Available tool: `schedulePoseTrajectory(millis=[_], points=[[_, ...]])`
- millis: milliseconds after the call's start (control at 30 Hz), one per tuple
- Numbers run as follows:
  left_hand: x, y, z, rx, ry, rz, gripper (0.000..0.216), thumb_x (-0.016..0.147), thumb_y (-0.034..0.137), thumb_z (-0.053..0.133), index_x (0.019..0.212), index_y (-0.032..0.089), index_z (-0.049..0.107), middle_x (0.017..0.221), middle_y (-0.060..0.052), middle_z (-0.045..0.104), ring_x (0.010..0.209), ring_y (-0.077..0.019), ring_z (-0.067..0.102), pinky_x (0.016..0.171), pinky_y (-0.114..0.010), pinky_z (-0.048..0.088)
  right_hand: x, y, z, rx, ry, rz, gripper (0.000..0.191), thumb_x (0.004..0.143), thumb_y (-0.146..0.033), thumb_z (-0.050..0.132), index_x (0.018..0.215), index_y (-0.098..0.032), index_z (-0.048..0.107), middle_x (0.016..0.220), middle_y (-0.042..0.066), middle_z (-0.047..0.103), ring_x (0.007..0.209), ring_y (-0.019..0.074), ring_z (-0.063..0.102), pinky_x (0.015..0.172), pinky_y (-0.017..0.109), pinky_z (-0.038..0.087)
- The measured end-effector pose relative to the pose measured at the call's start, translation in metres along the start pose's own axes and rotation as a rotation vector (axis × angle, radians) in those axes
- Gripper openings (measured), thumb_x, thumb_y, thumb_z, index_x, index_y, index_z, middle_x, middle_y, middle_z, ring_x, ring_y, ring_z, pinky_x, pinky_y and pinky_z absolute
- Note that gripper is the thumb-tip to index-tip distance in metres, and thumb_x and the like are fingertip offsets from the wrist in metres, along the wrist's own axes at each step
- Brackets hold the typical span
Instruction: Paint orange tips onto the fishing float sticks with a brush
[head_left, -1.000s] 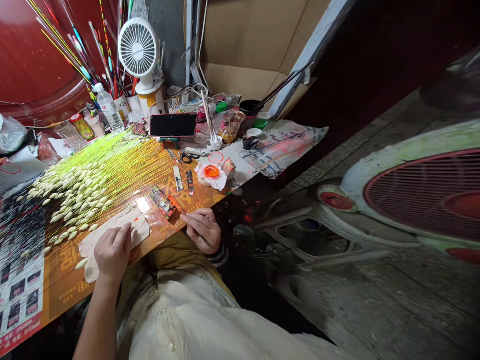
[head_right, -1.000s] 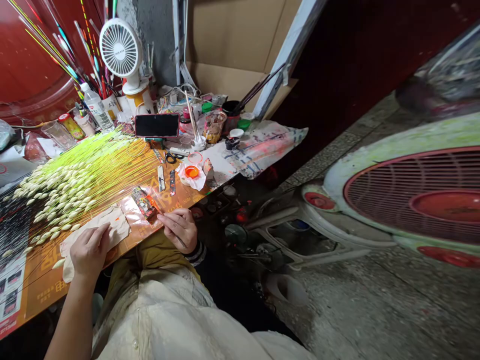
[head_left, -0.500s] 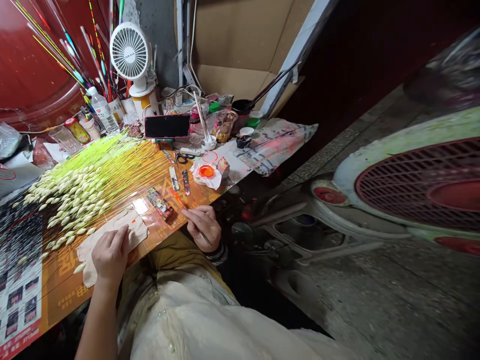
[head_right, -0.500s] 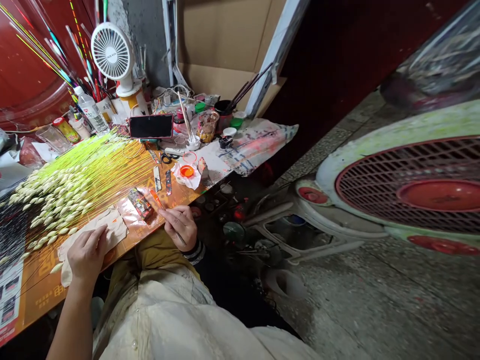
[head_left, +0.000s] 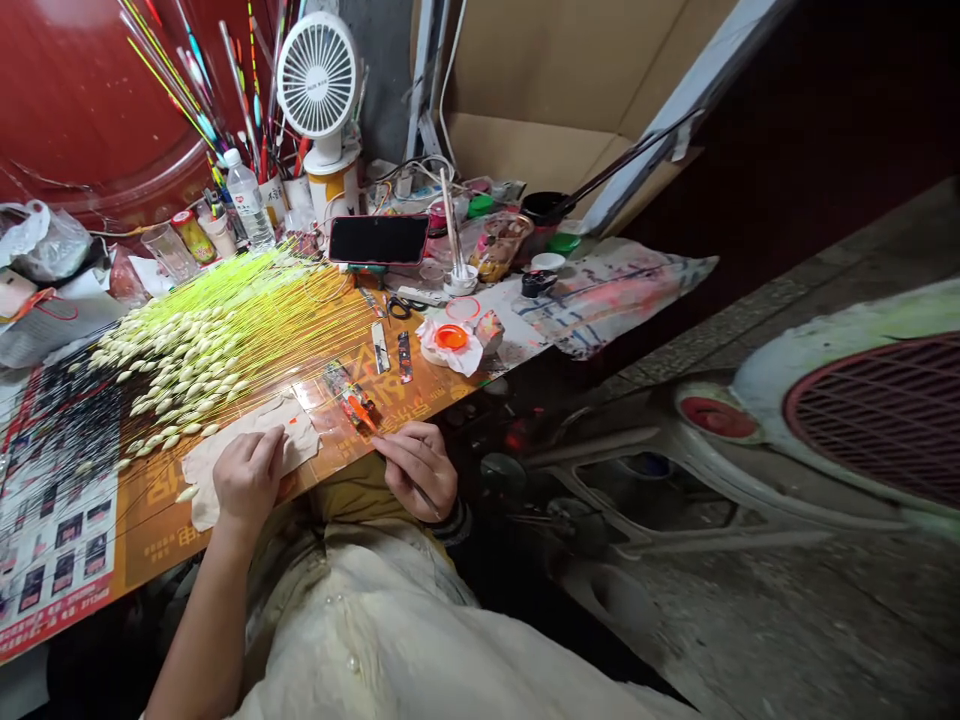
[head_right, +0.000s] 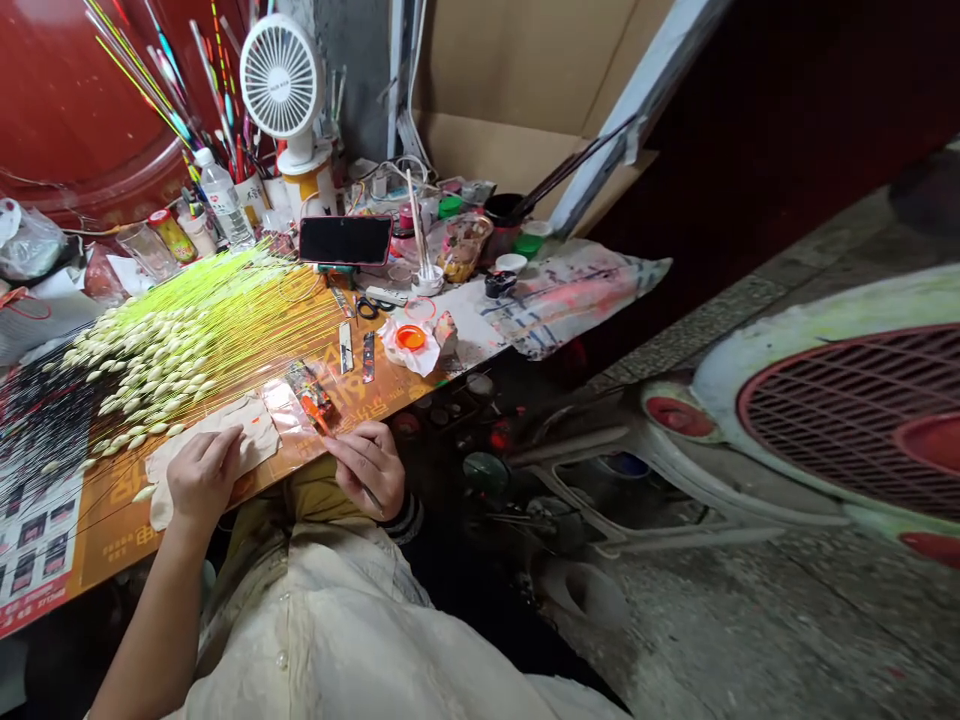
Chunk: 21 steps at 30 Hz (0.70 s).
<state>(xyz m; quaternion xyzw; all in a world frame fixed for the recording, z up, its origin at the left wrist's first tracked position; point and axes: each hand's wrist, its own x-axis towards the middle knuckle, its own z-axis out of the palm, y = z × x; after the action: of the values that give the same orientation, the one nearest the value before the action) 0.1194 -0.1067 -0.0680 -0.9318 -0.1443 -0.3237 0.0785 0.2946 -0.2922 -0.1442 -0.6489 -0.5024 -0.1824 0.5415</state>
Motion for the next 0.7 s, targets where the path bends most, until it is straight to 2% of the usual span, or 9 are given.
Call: schedulePoseTrajectory(millis=[100,167,533,700], points=[[0.000,0.001,0.000,0.002,-0.005,-0.008,0.016,0.094,0.024,0.057,0.106,0.022,0.068,0.079,-0.003,0.071,0.073,-0.0150,0.066,0.067,-0.027,0.046,0.004,-0.004,0.007,0.039,0.103,-0.139,0.043,0.090,-0.012,0.056,0.130,-0.027,0.060,0.101,0.006,0.074,0.086,0.0208,0.063,0.077,0.040,0.056],[-0.001,0.001,0.000,0.003,-0.005,-0.009,0.015,0.094,0.024,0.057,0.105,0.022,0.068,0.079,-0.003,0.071,0.073,-0.0151,0.066,0.067,-0.027,0.046,0.004,-0.005,0.009,0.033,0.127,-0.156,0.048,0.089,-0.010,0.057,0.134,-0.027,0.058,0.103,0.005,0.074,0.087,0.0205,0.063,0.076,0.040,0.056],[-0.003,0.000,0.002,0.016,-0.024,-0.019,0.015,0.094,0.025,0.057,0.104,0.022,0.067,0.079,-0.003,0.070,0.073,-0.0146,0.064,0.068,-0.028,0.044,0.002,-0.007,0.014,0.019,0.104,-0.124,0.055,0.087,-0.006,0.059,0.137,-0.026,0.055,0.107,0.006,0.073,0.091,0.0201,0.062,0.078,0.039,0.054],[-0.004,-0.001,0.002,0.029,-0.028,-0.029,0.016,0.095,0.027,0.055,0.104,0.023,0.068,0.079,-0.003,0.070,0.072,-0.0149,0.064,0.067,-0.028,0.045,0.001,-0.007,0.015,0.023,0.090,-0.104,0.049,0.088,-0.010,0.060,0.134,-0.026,0.059,0.108,0.005,0.073,0.091,0.0208,0.061,0.078,0.041,0.055]])
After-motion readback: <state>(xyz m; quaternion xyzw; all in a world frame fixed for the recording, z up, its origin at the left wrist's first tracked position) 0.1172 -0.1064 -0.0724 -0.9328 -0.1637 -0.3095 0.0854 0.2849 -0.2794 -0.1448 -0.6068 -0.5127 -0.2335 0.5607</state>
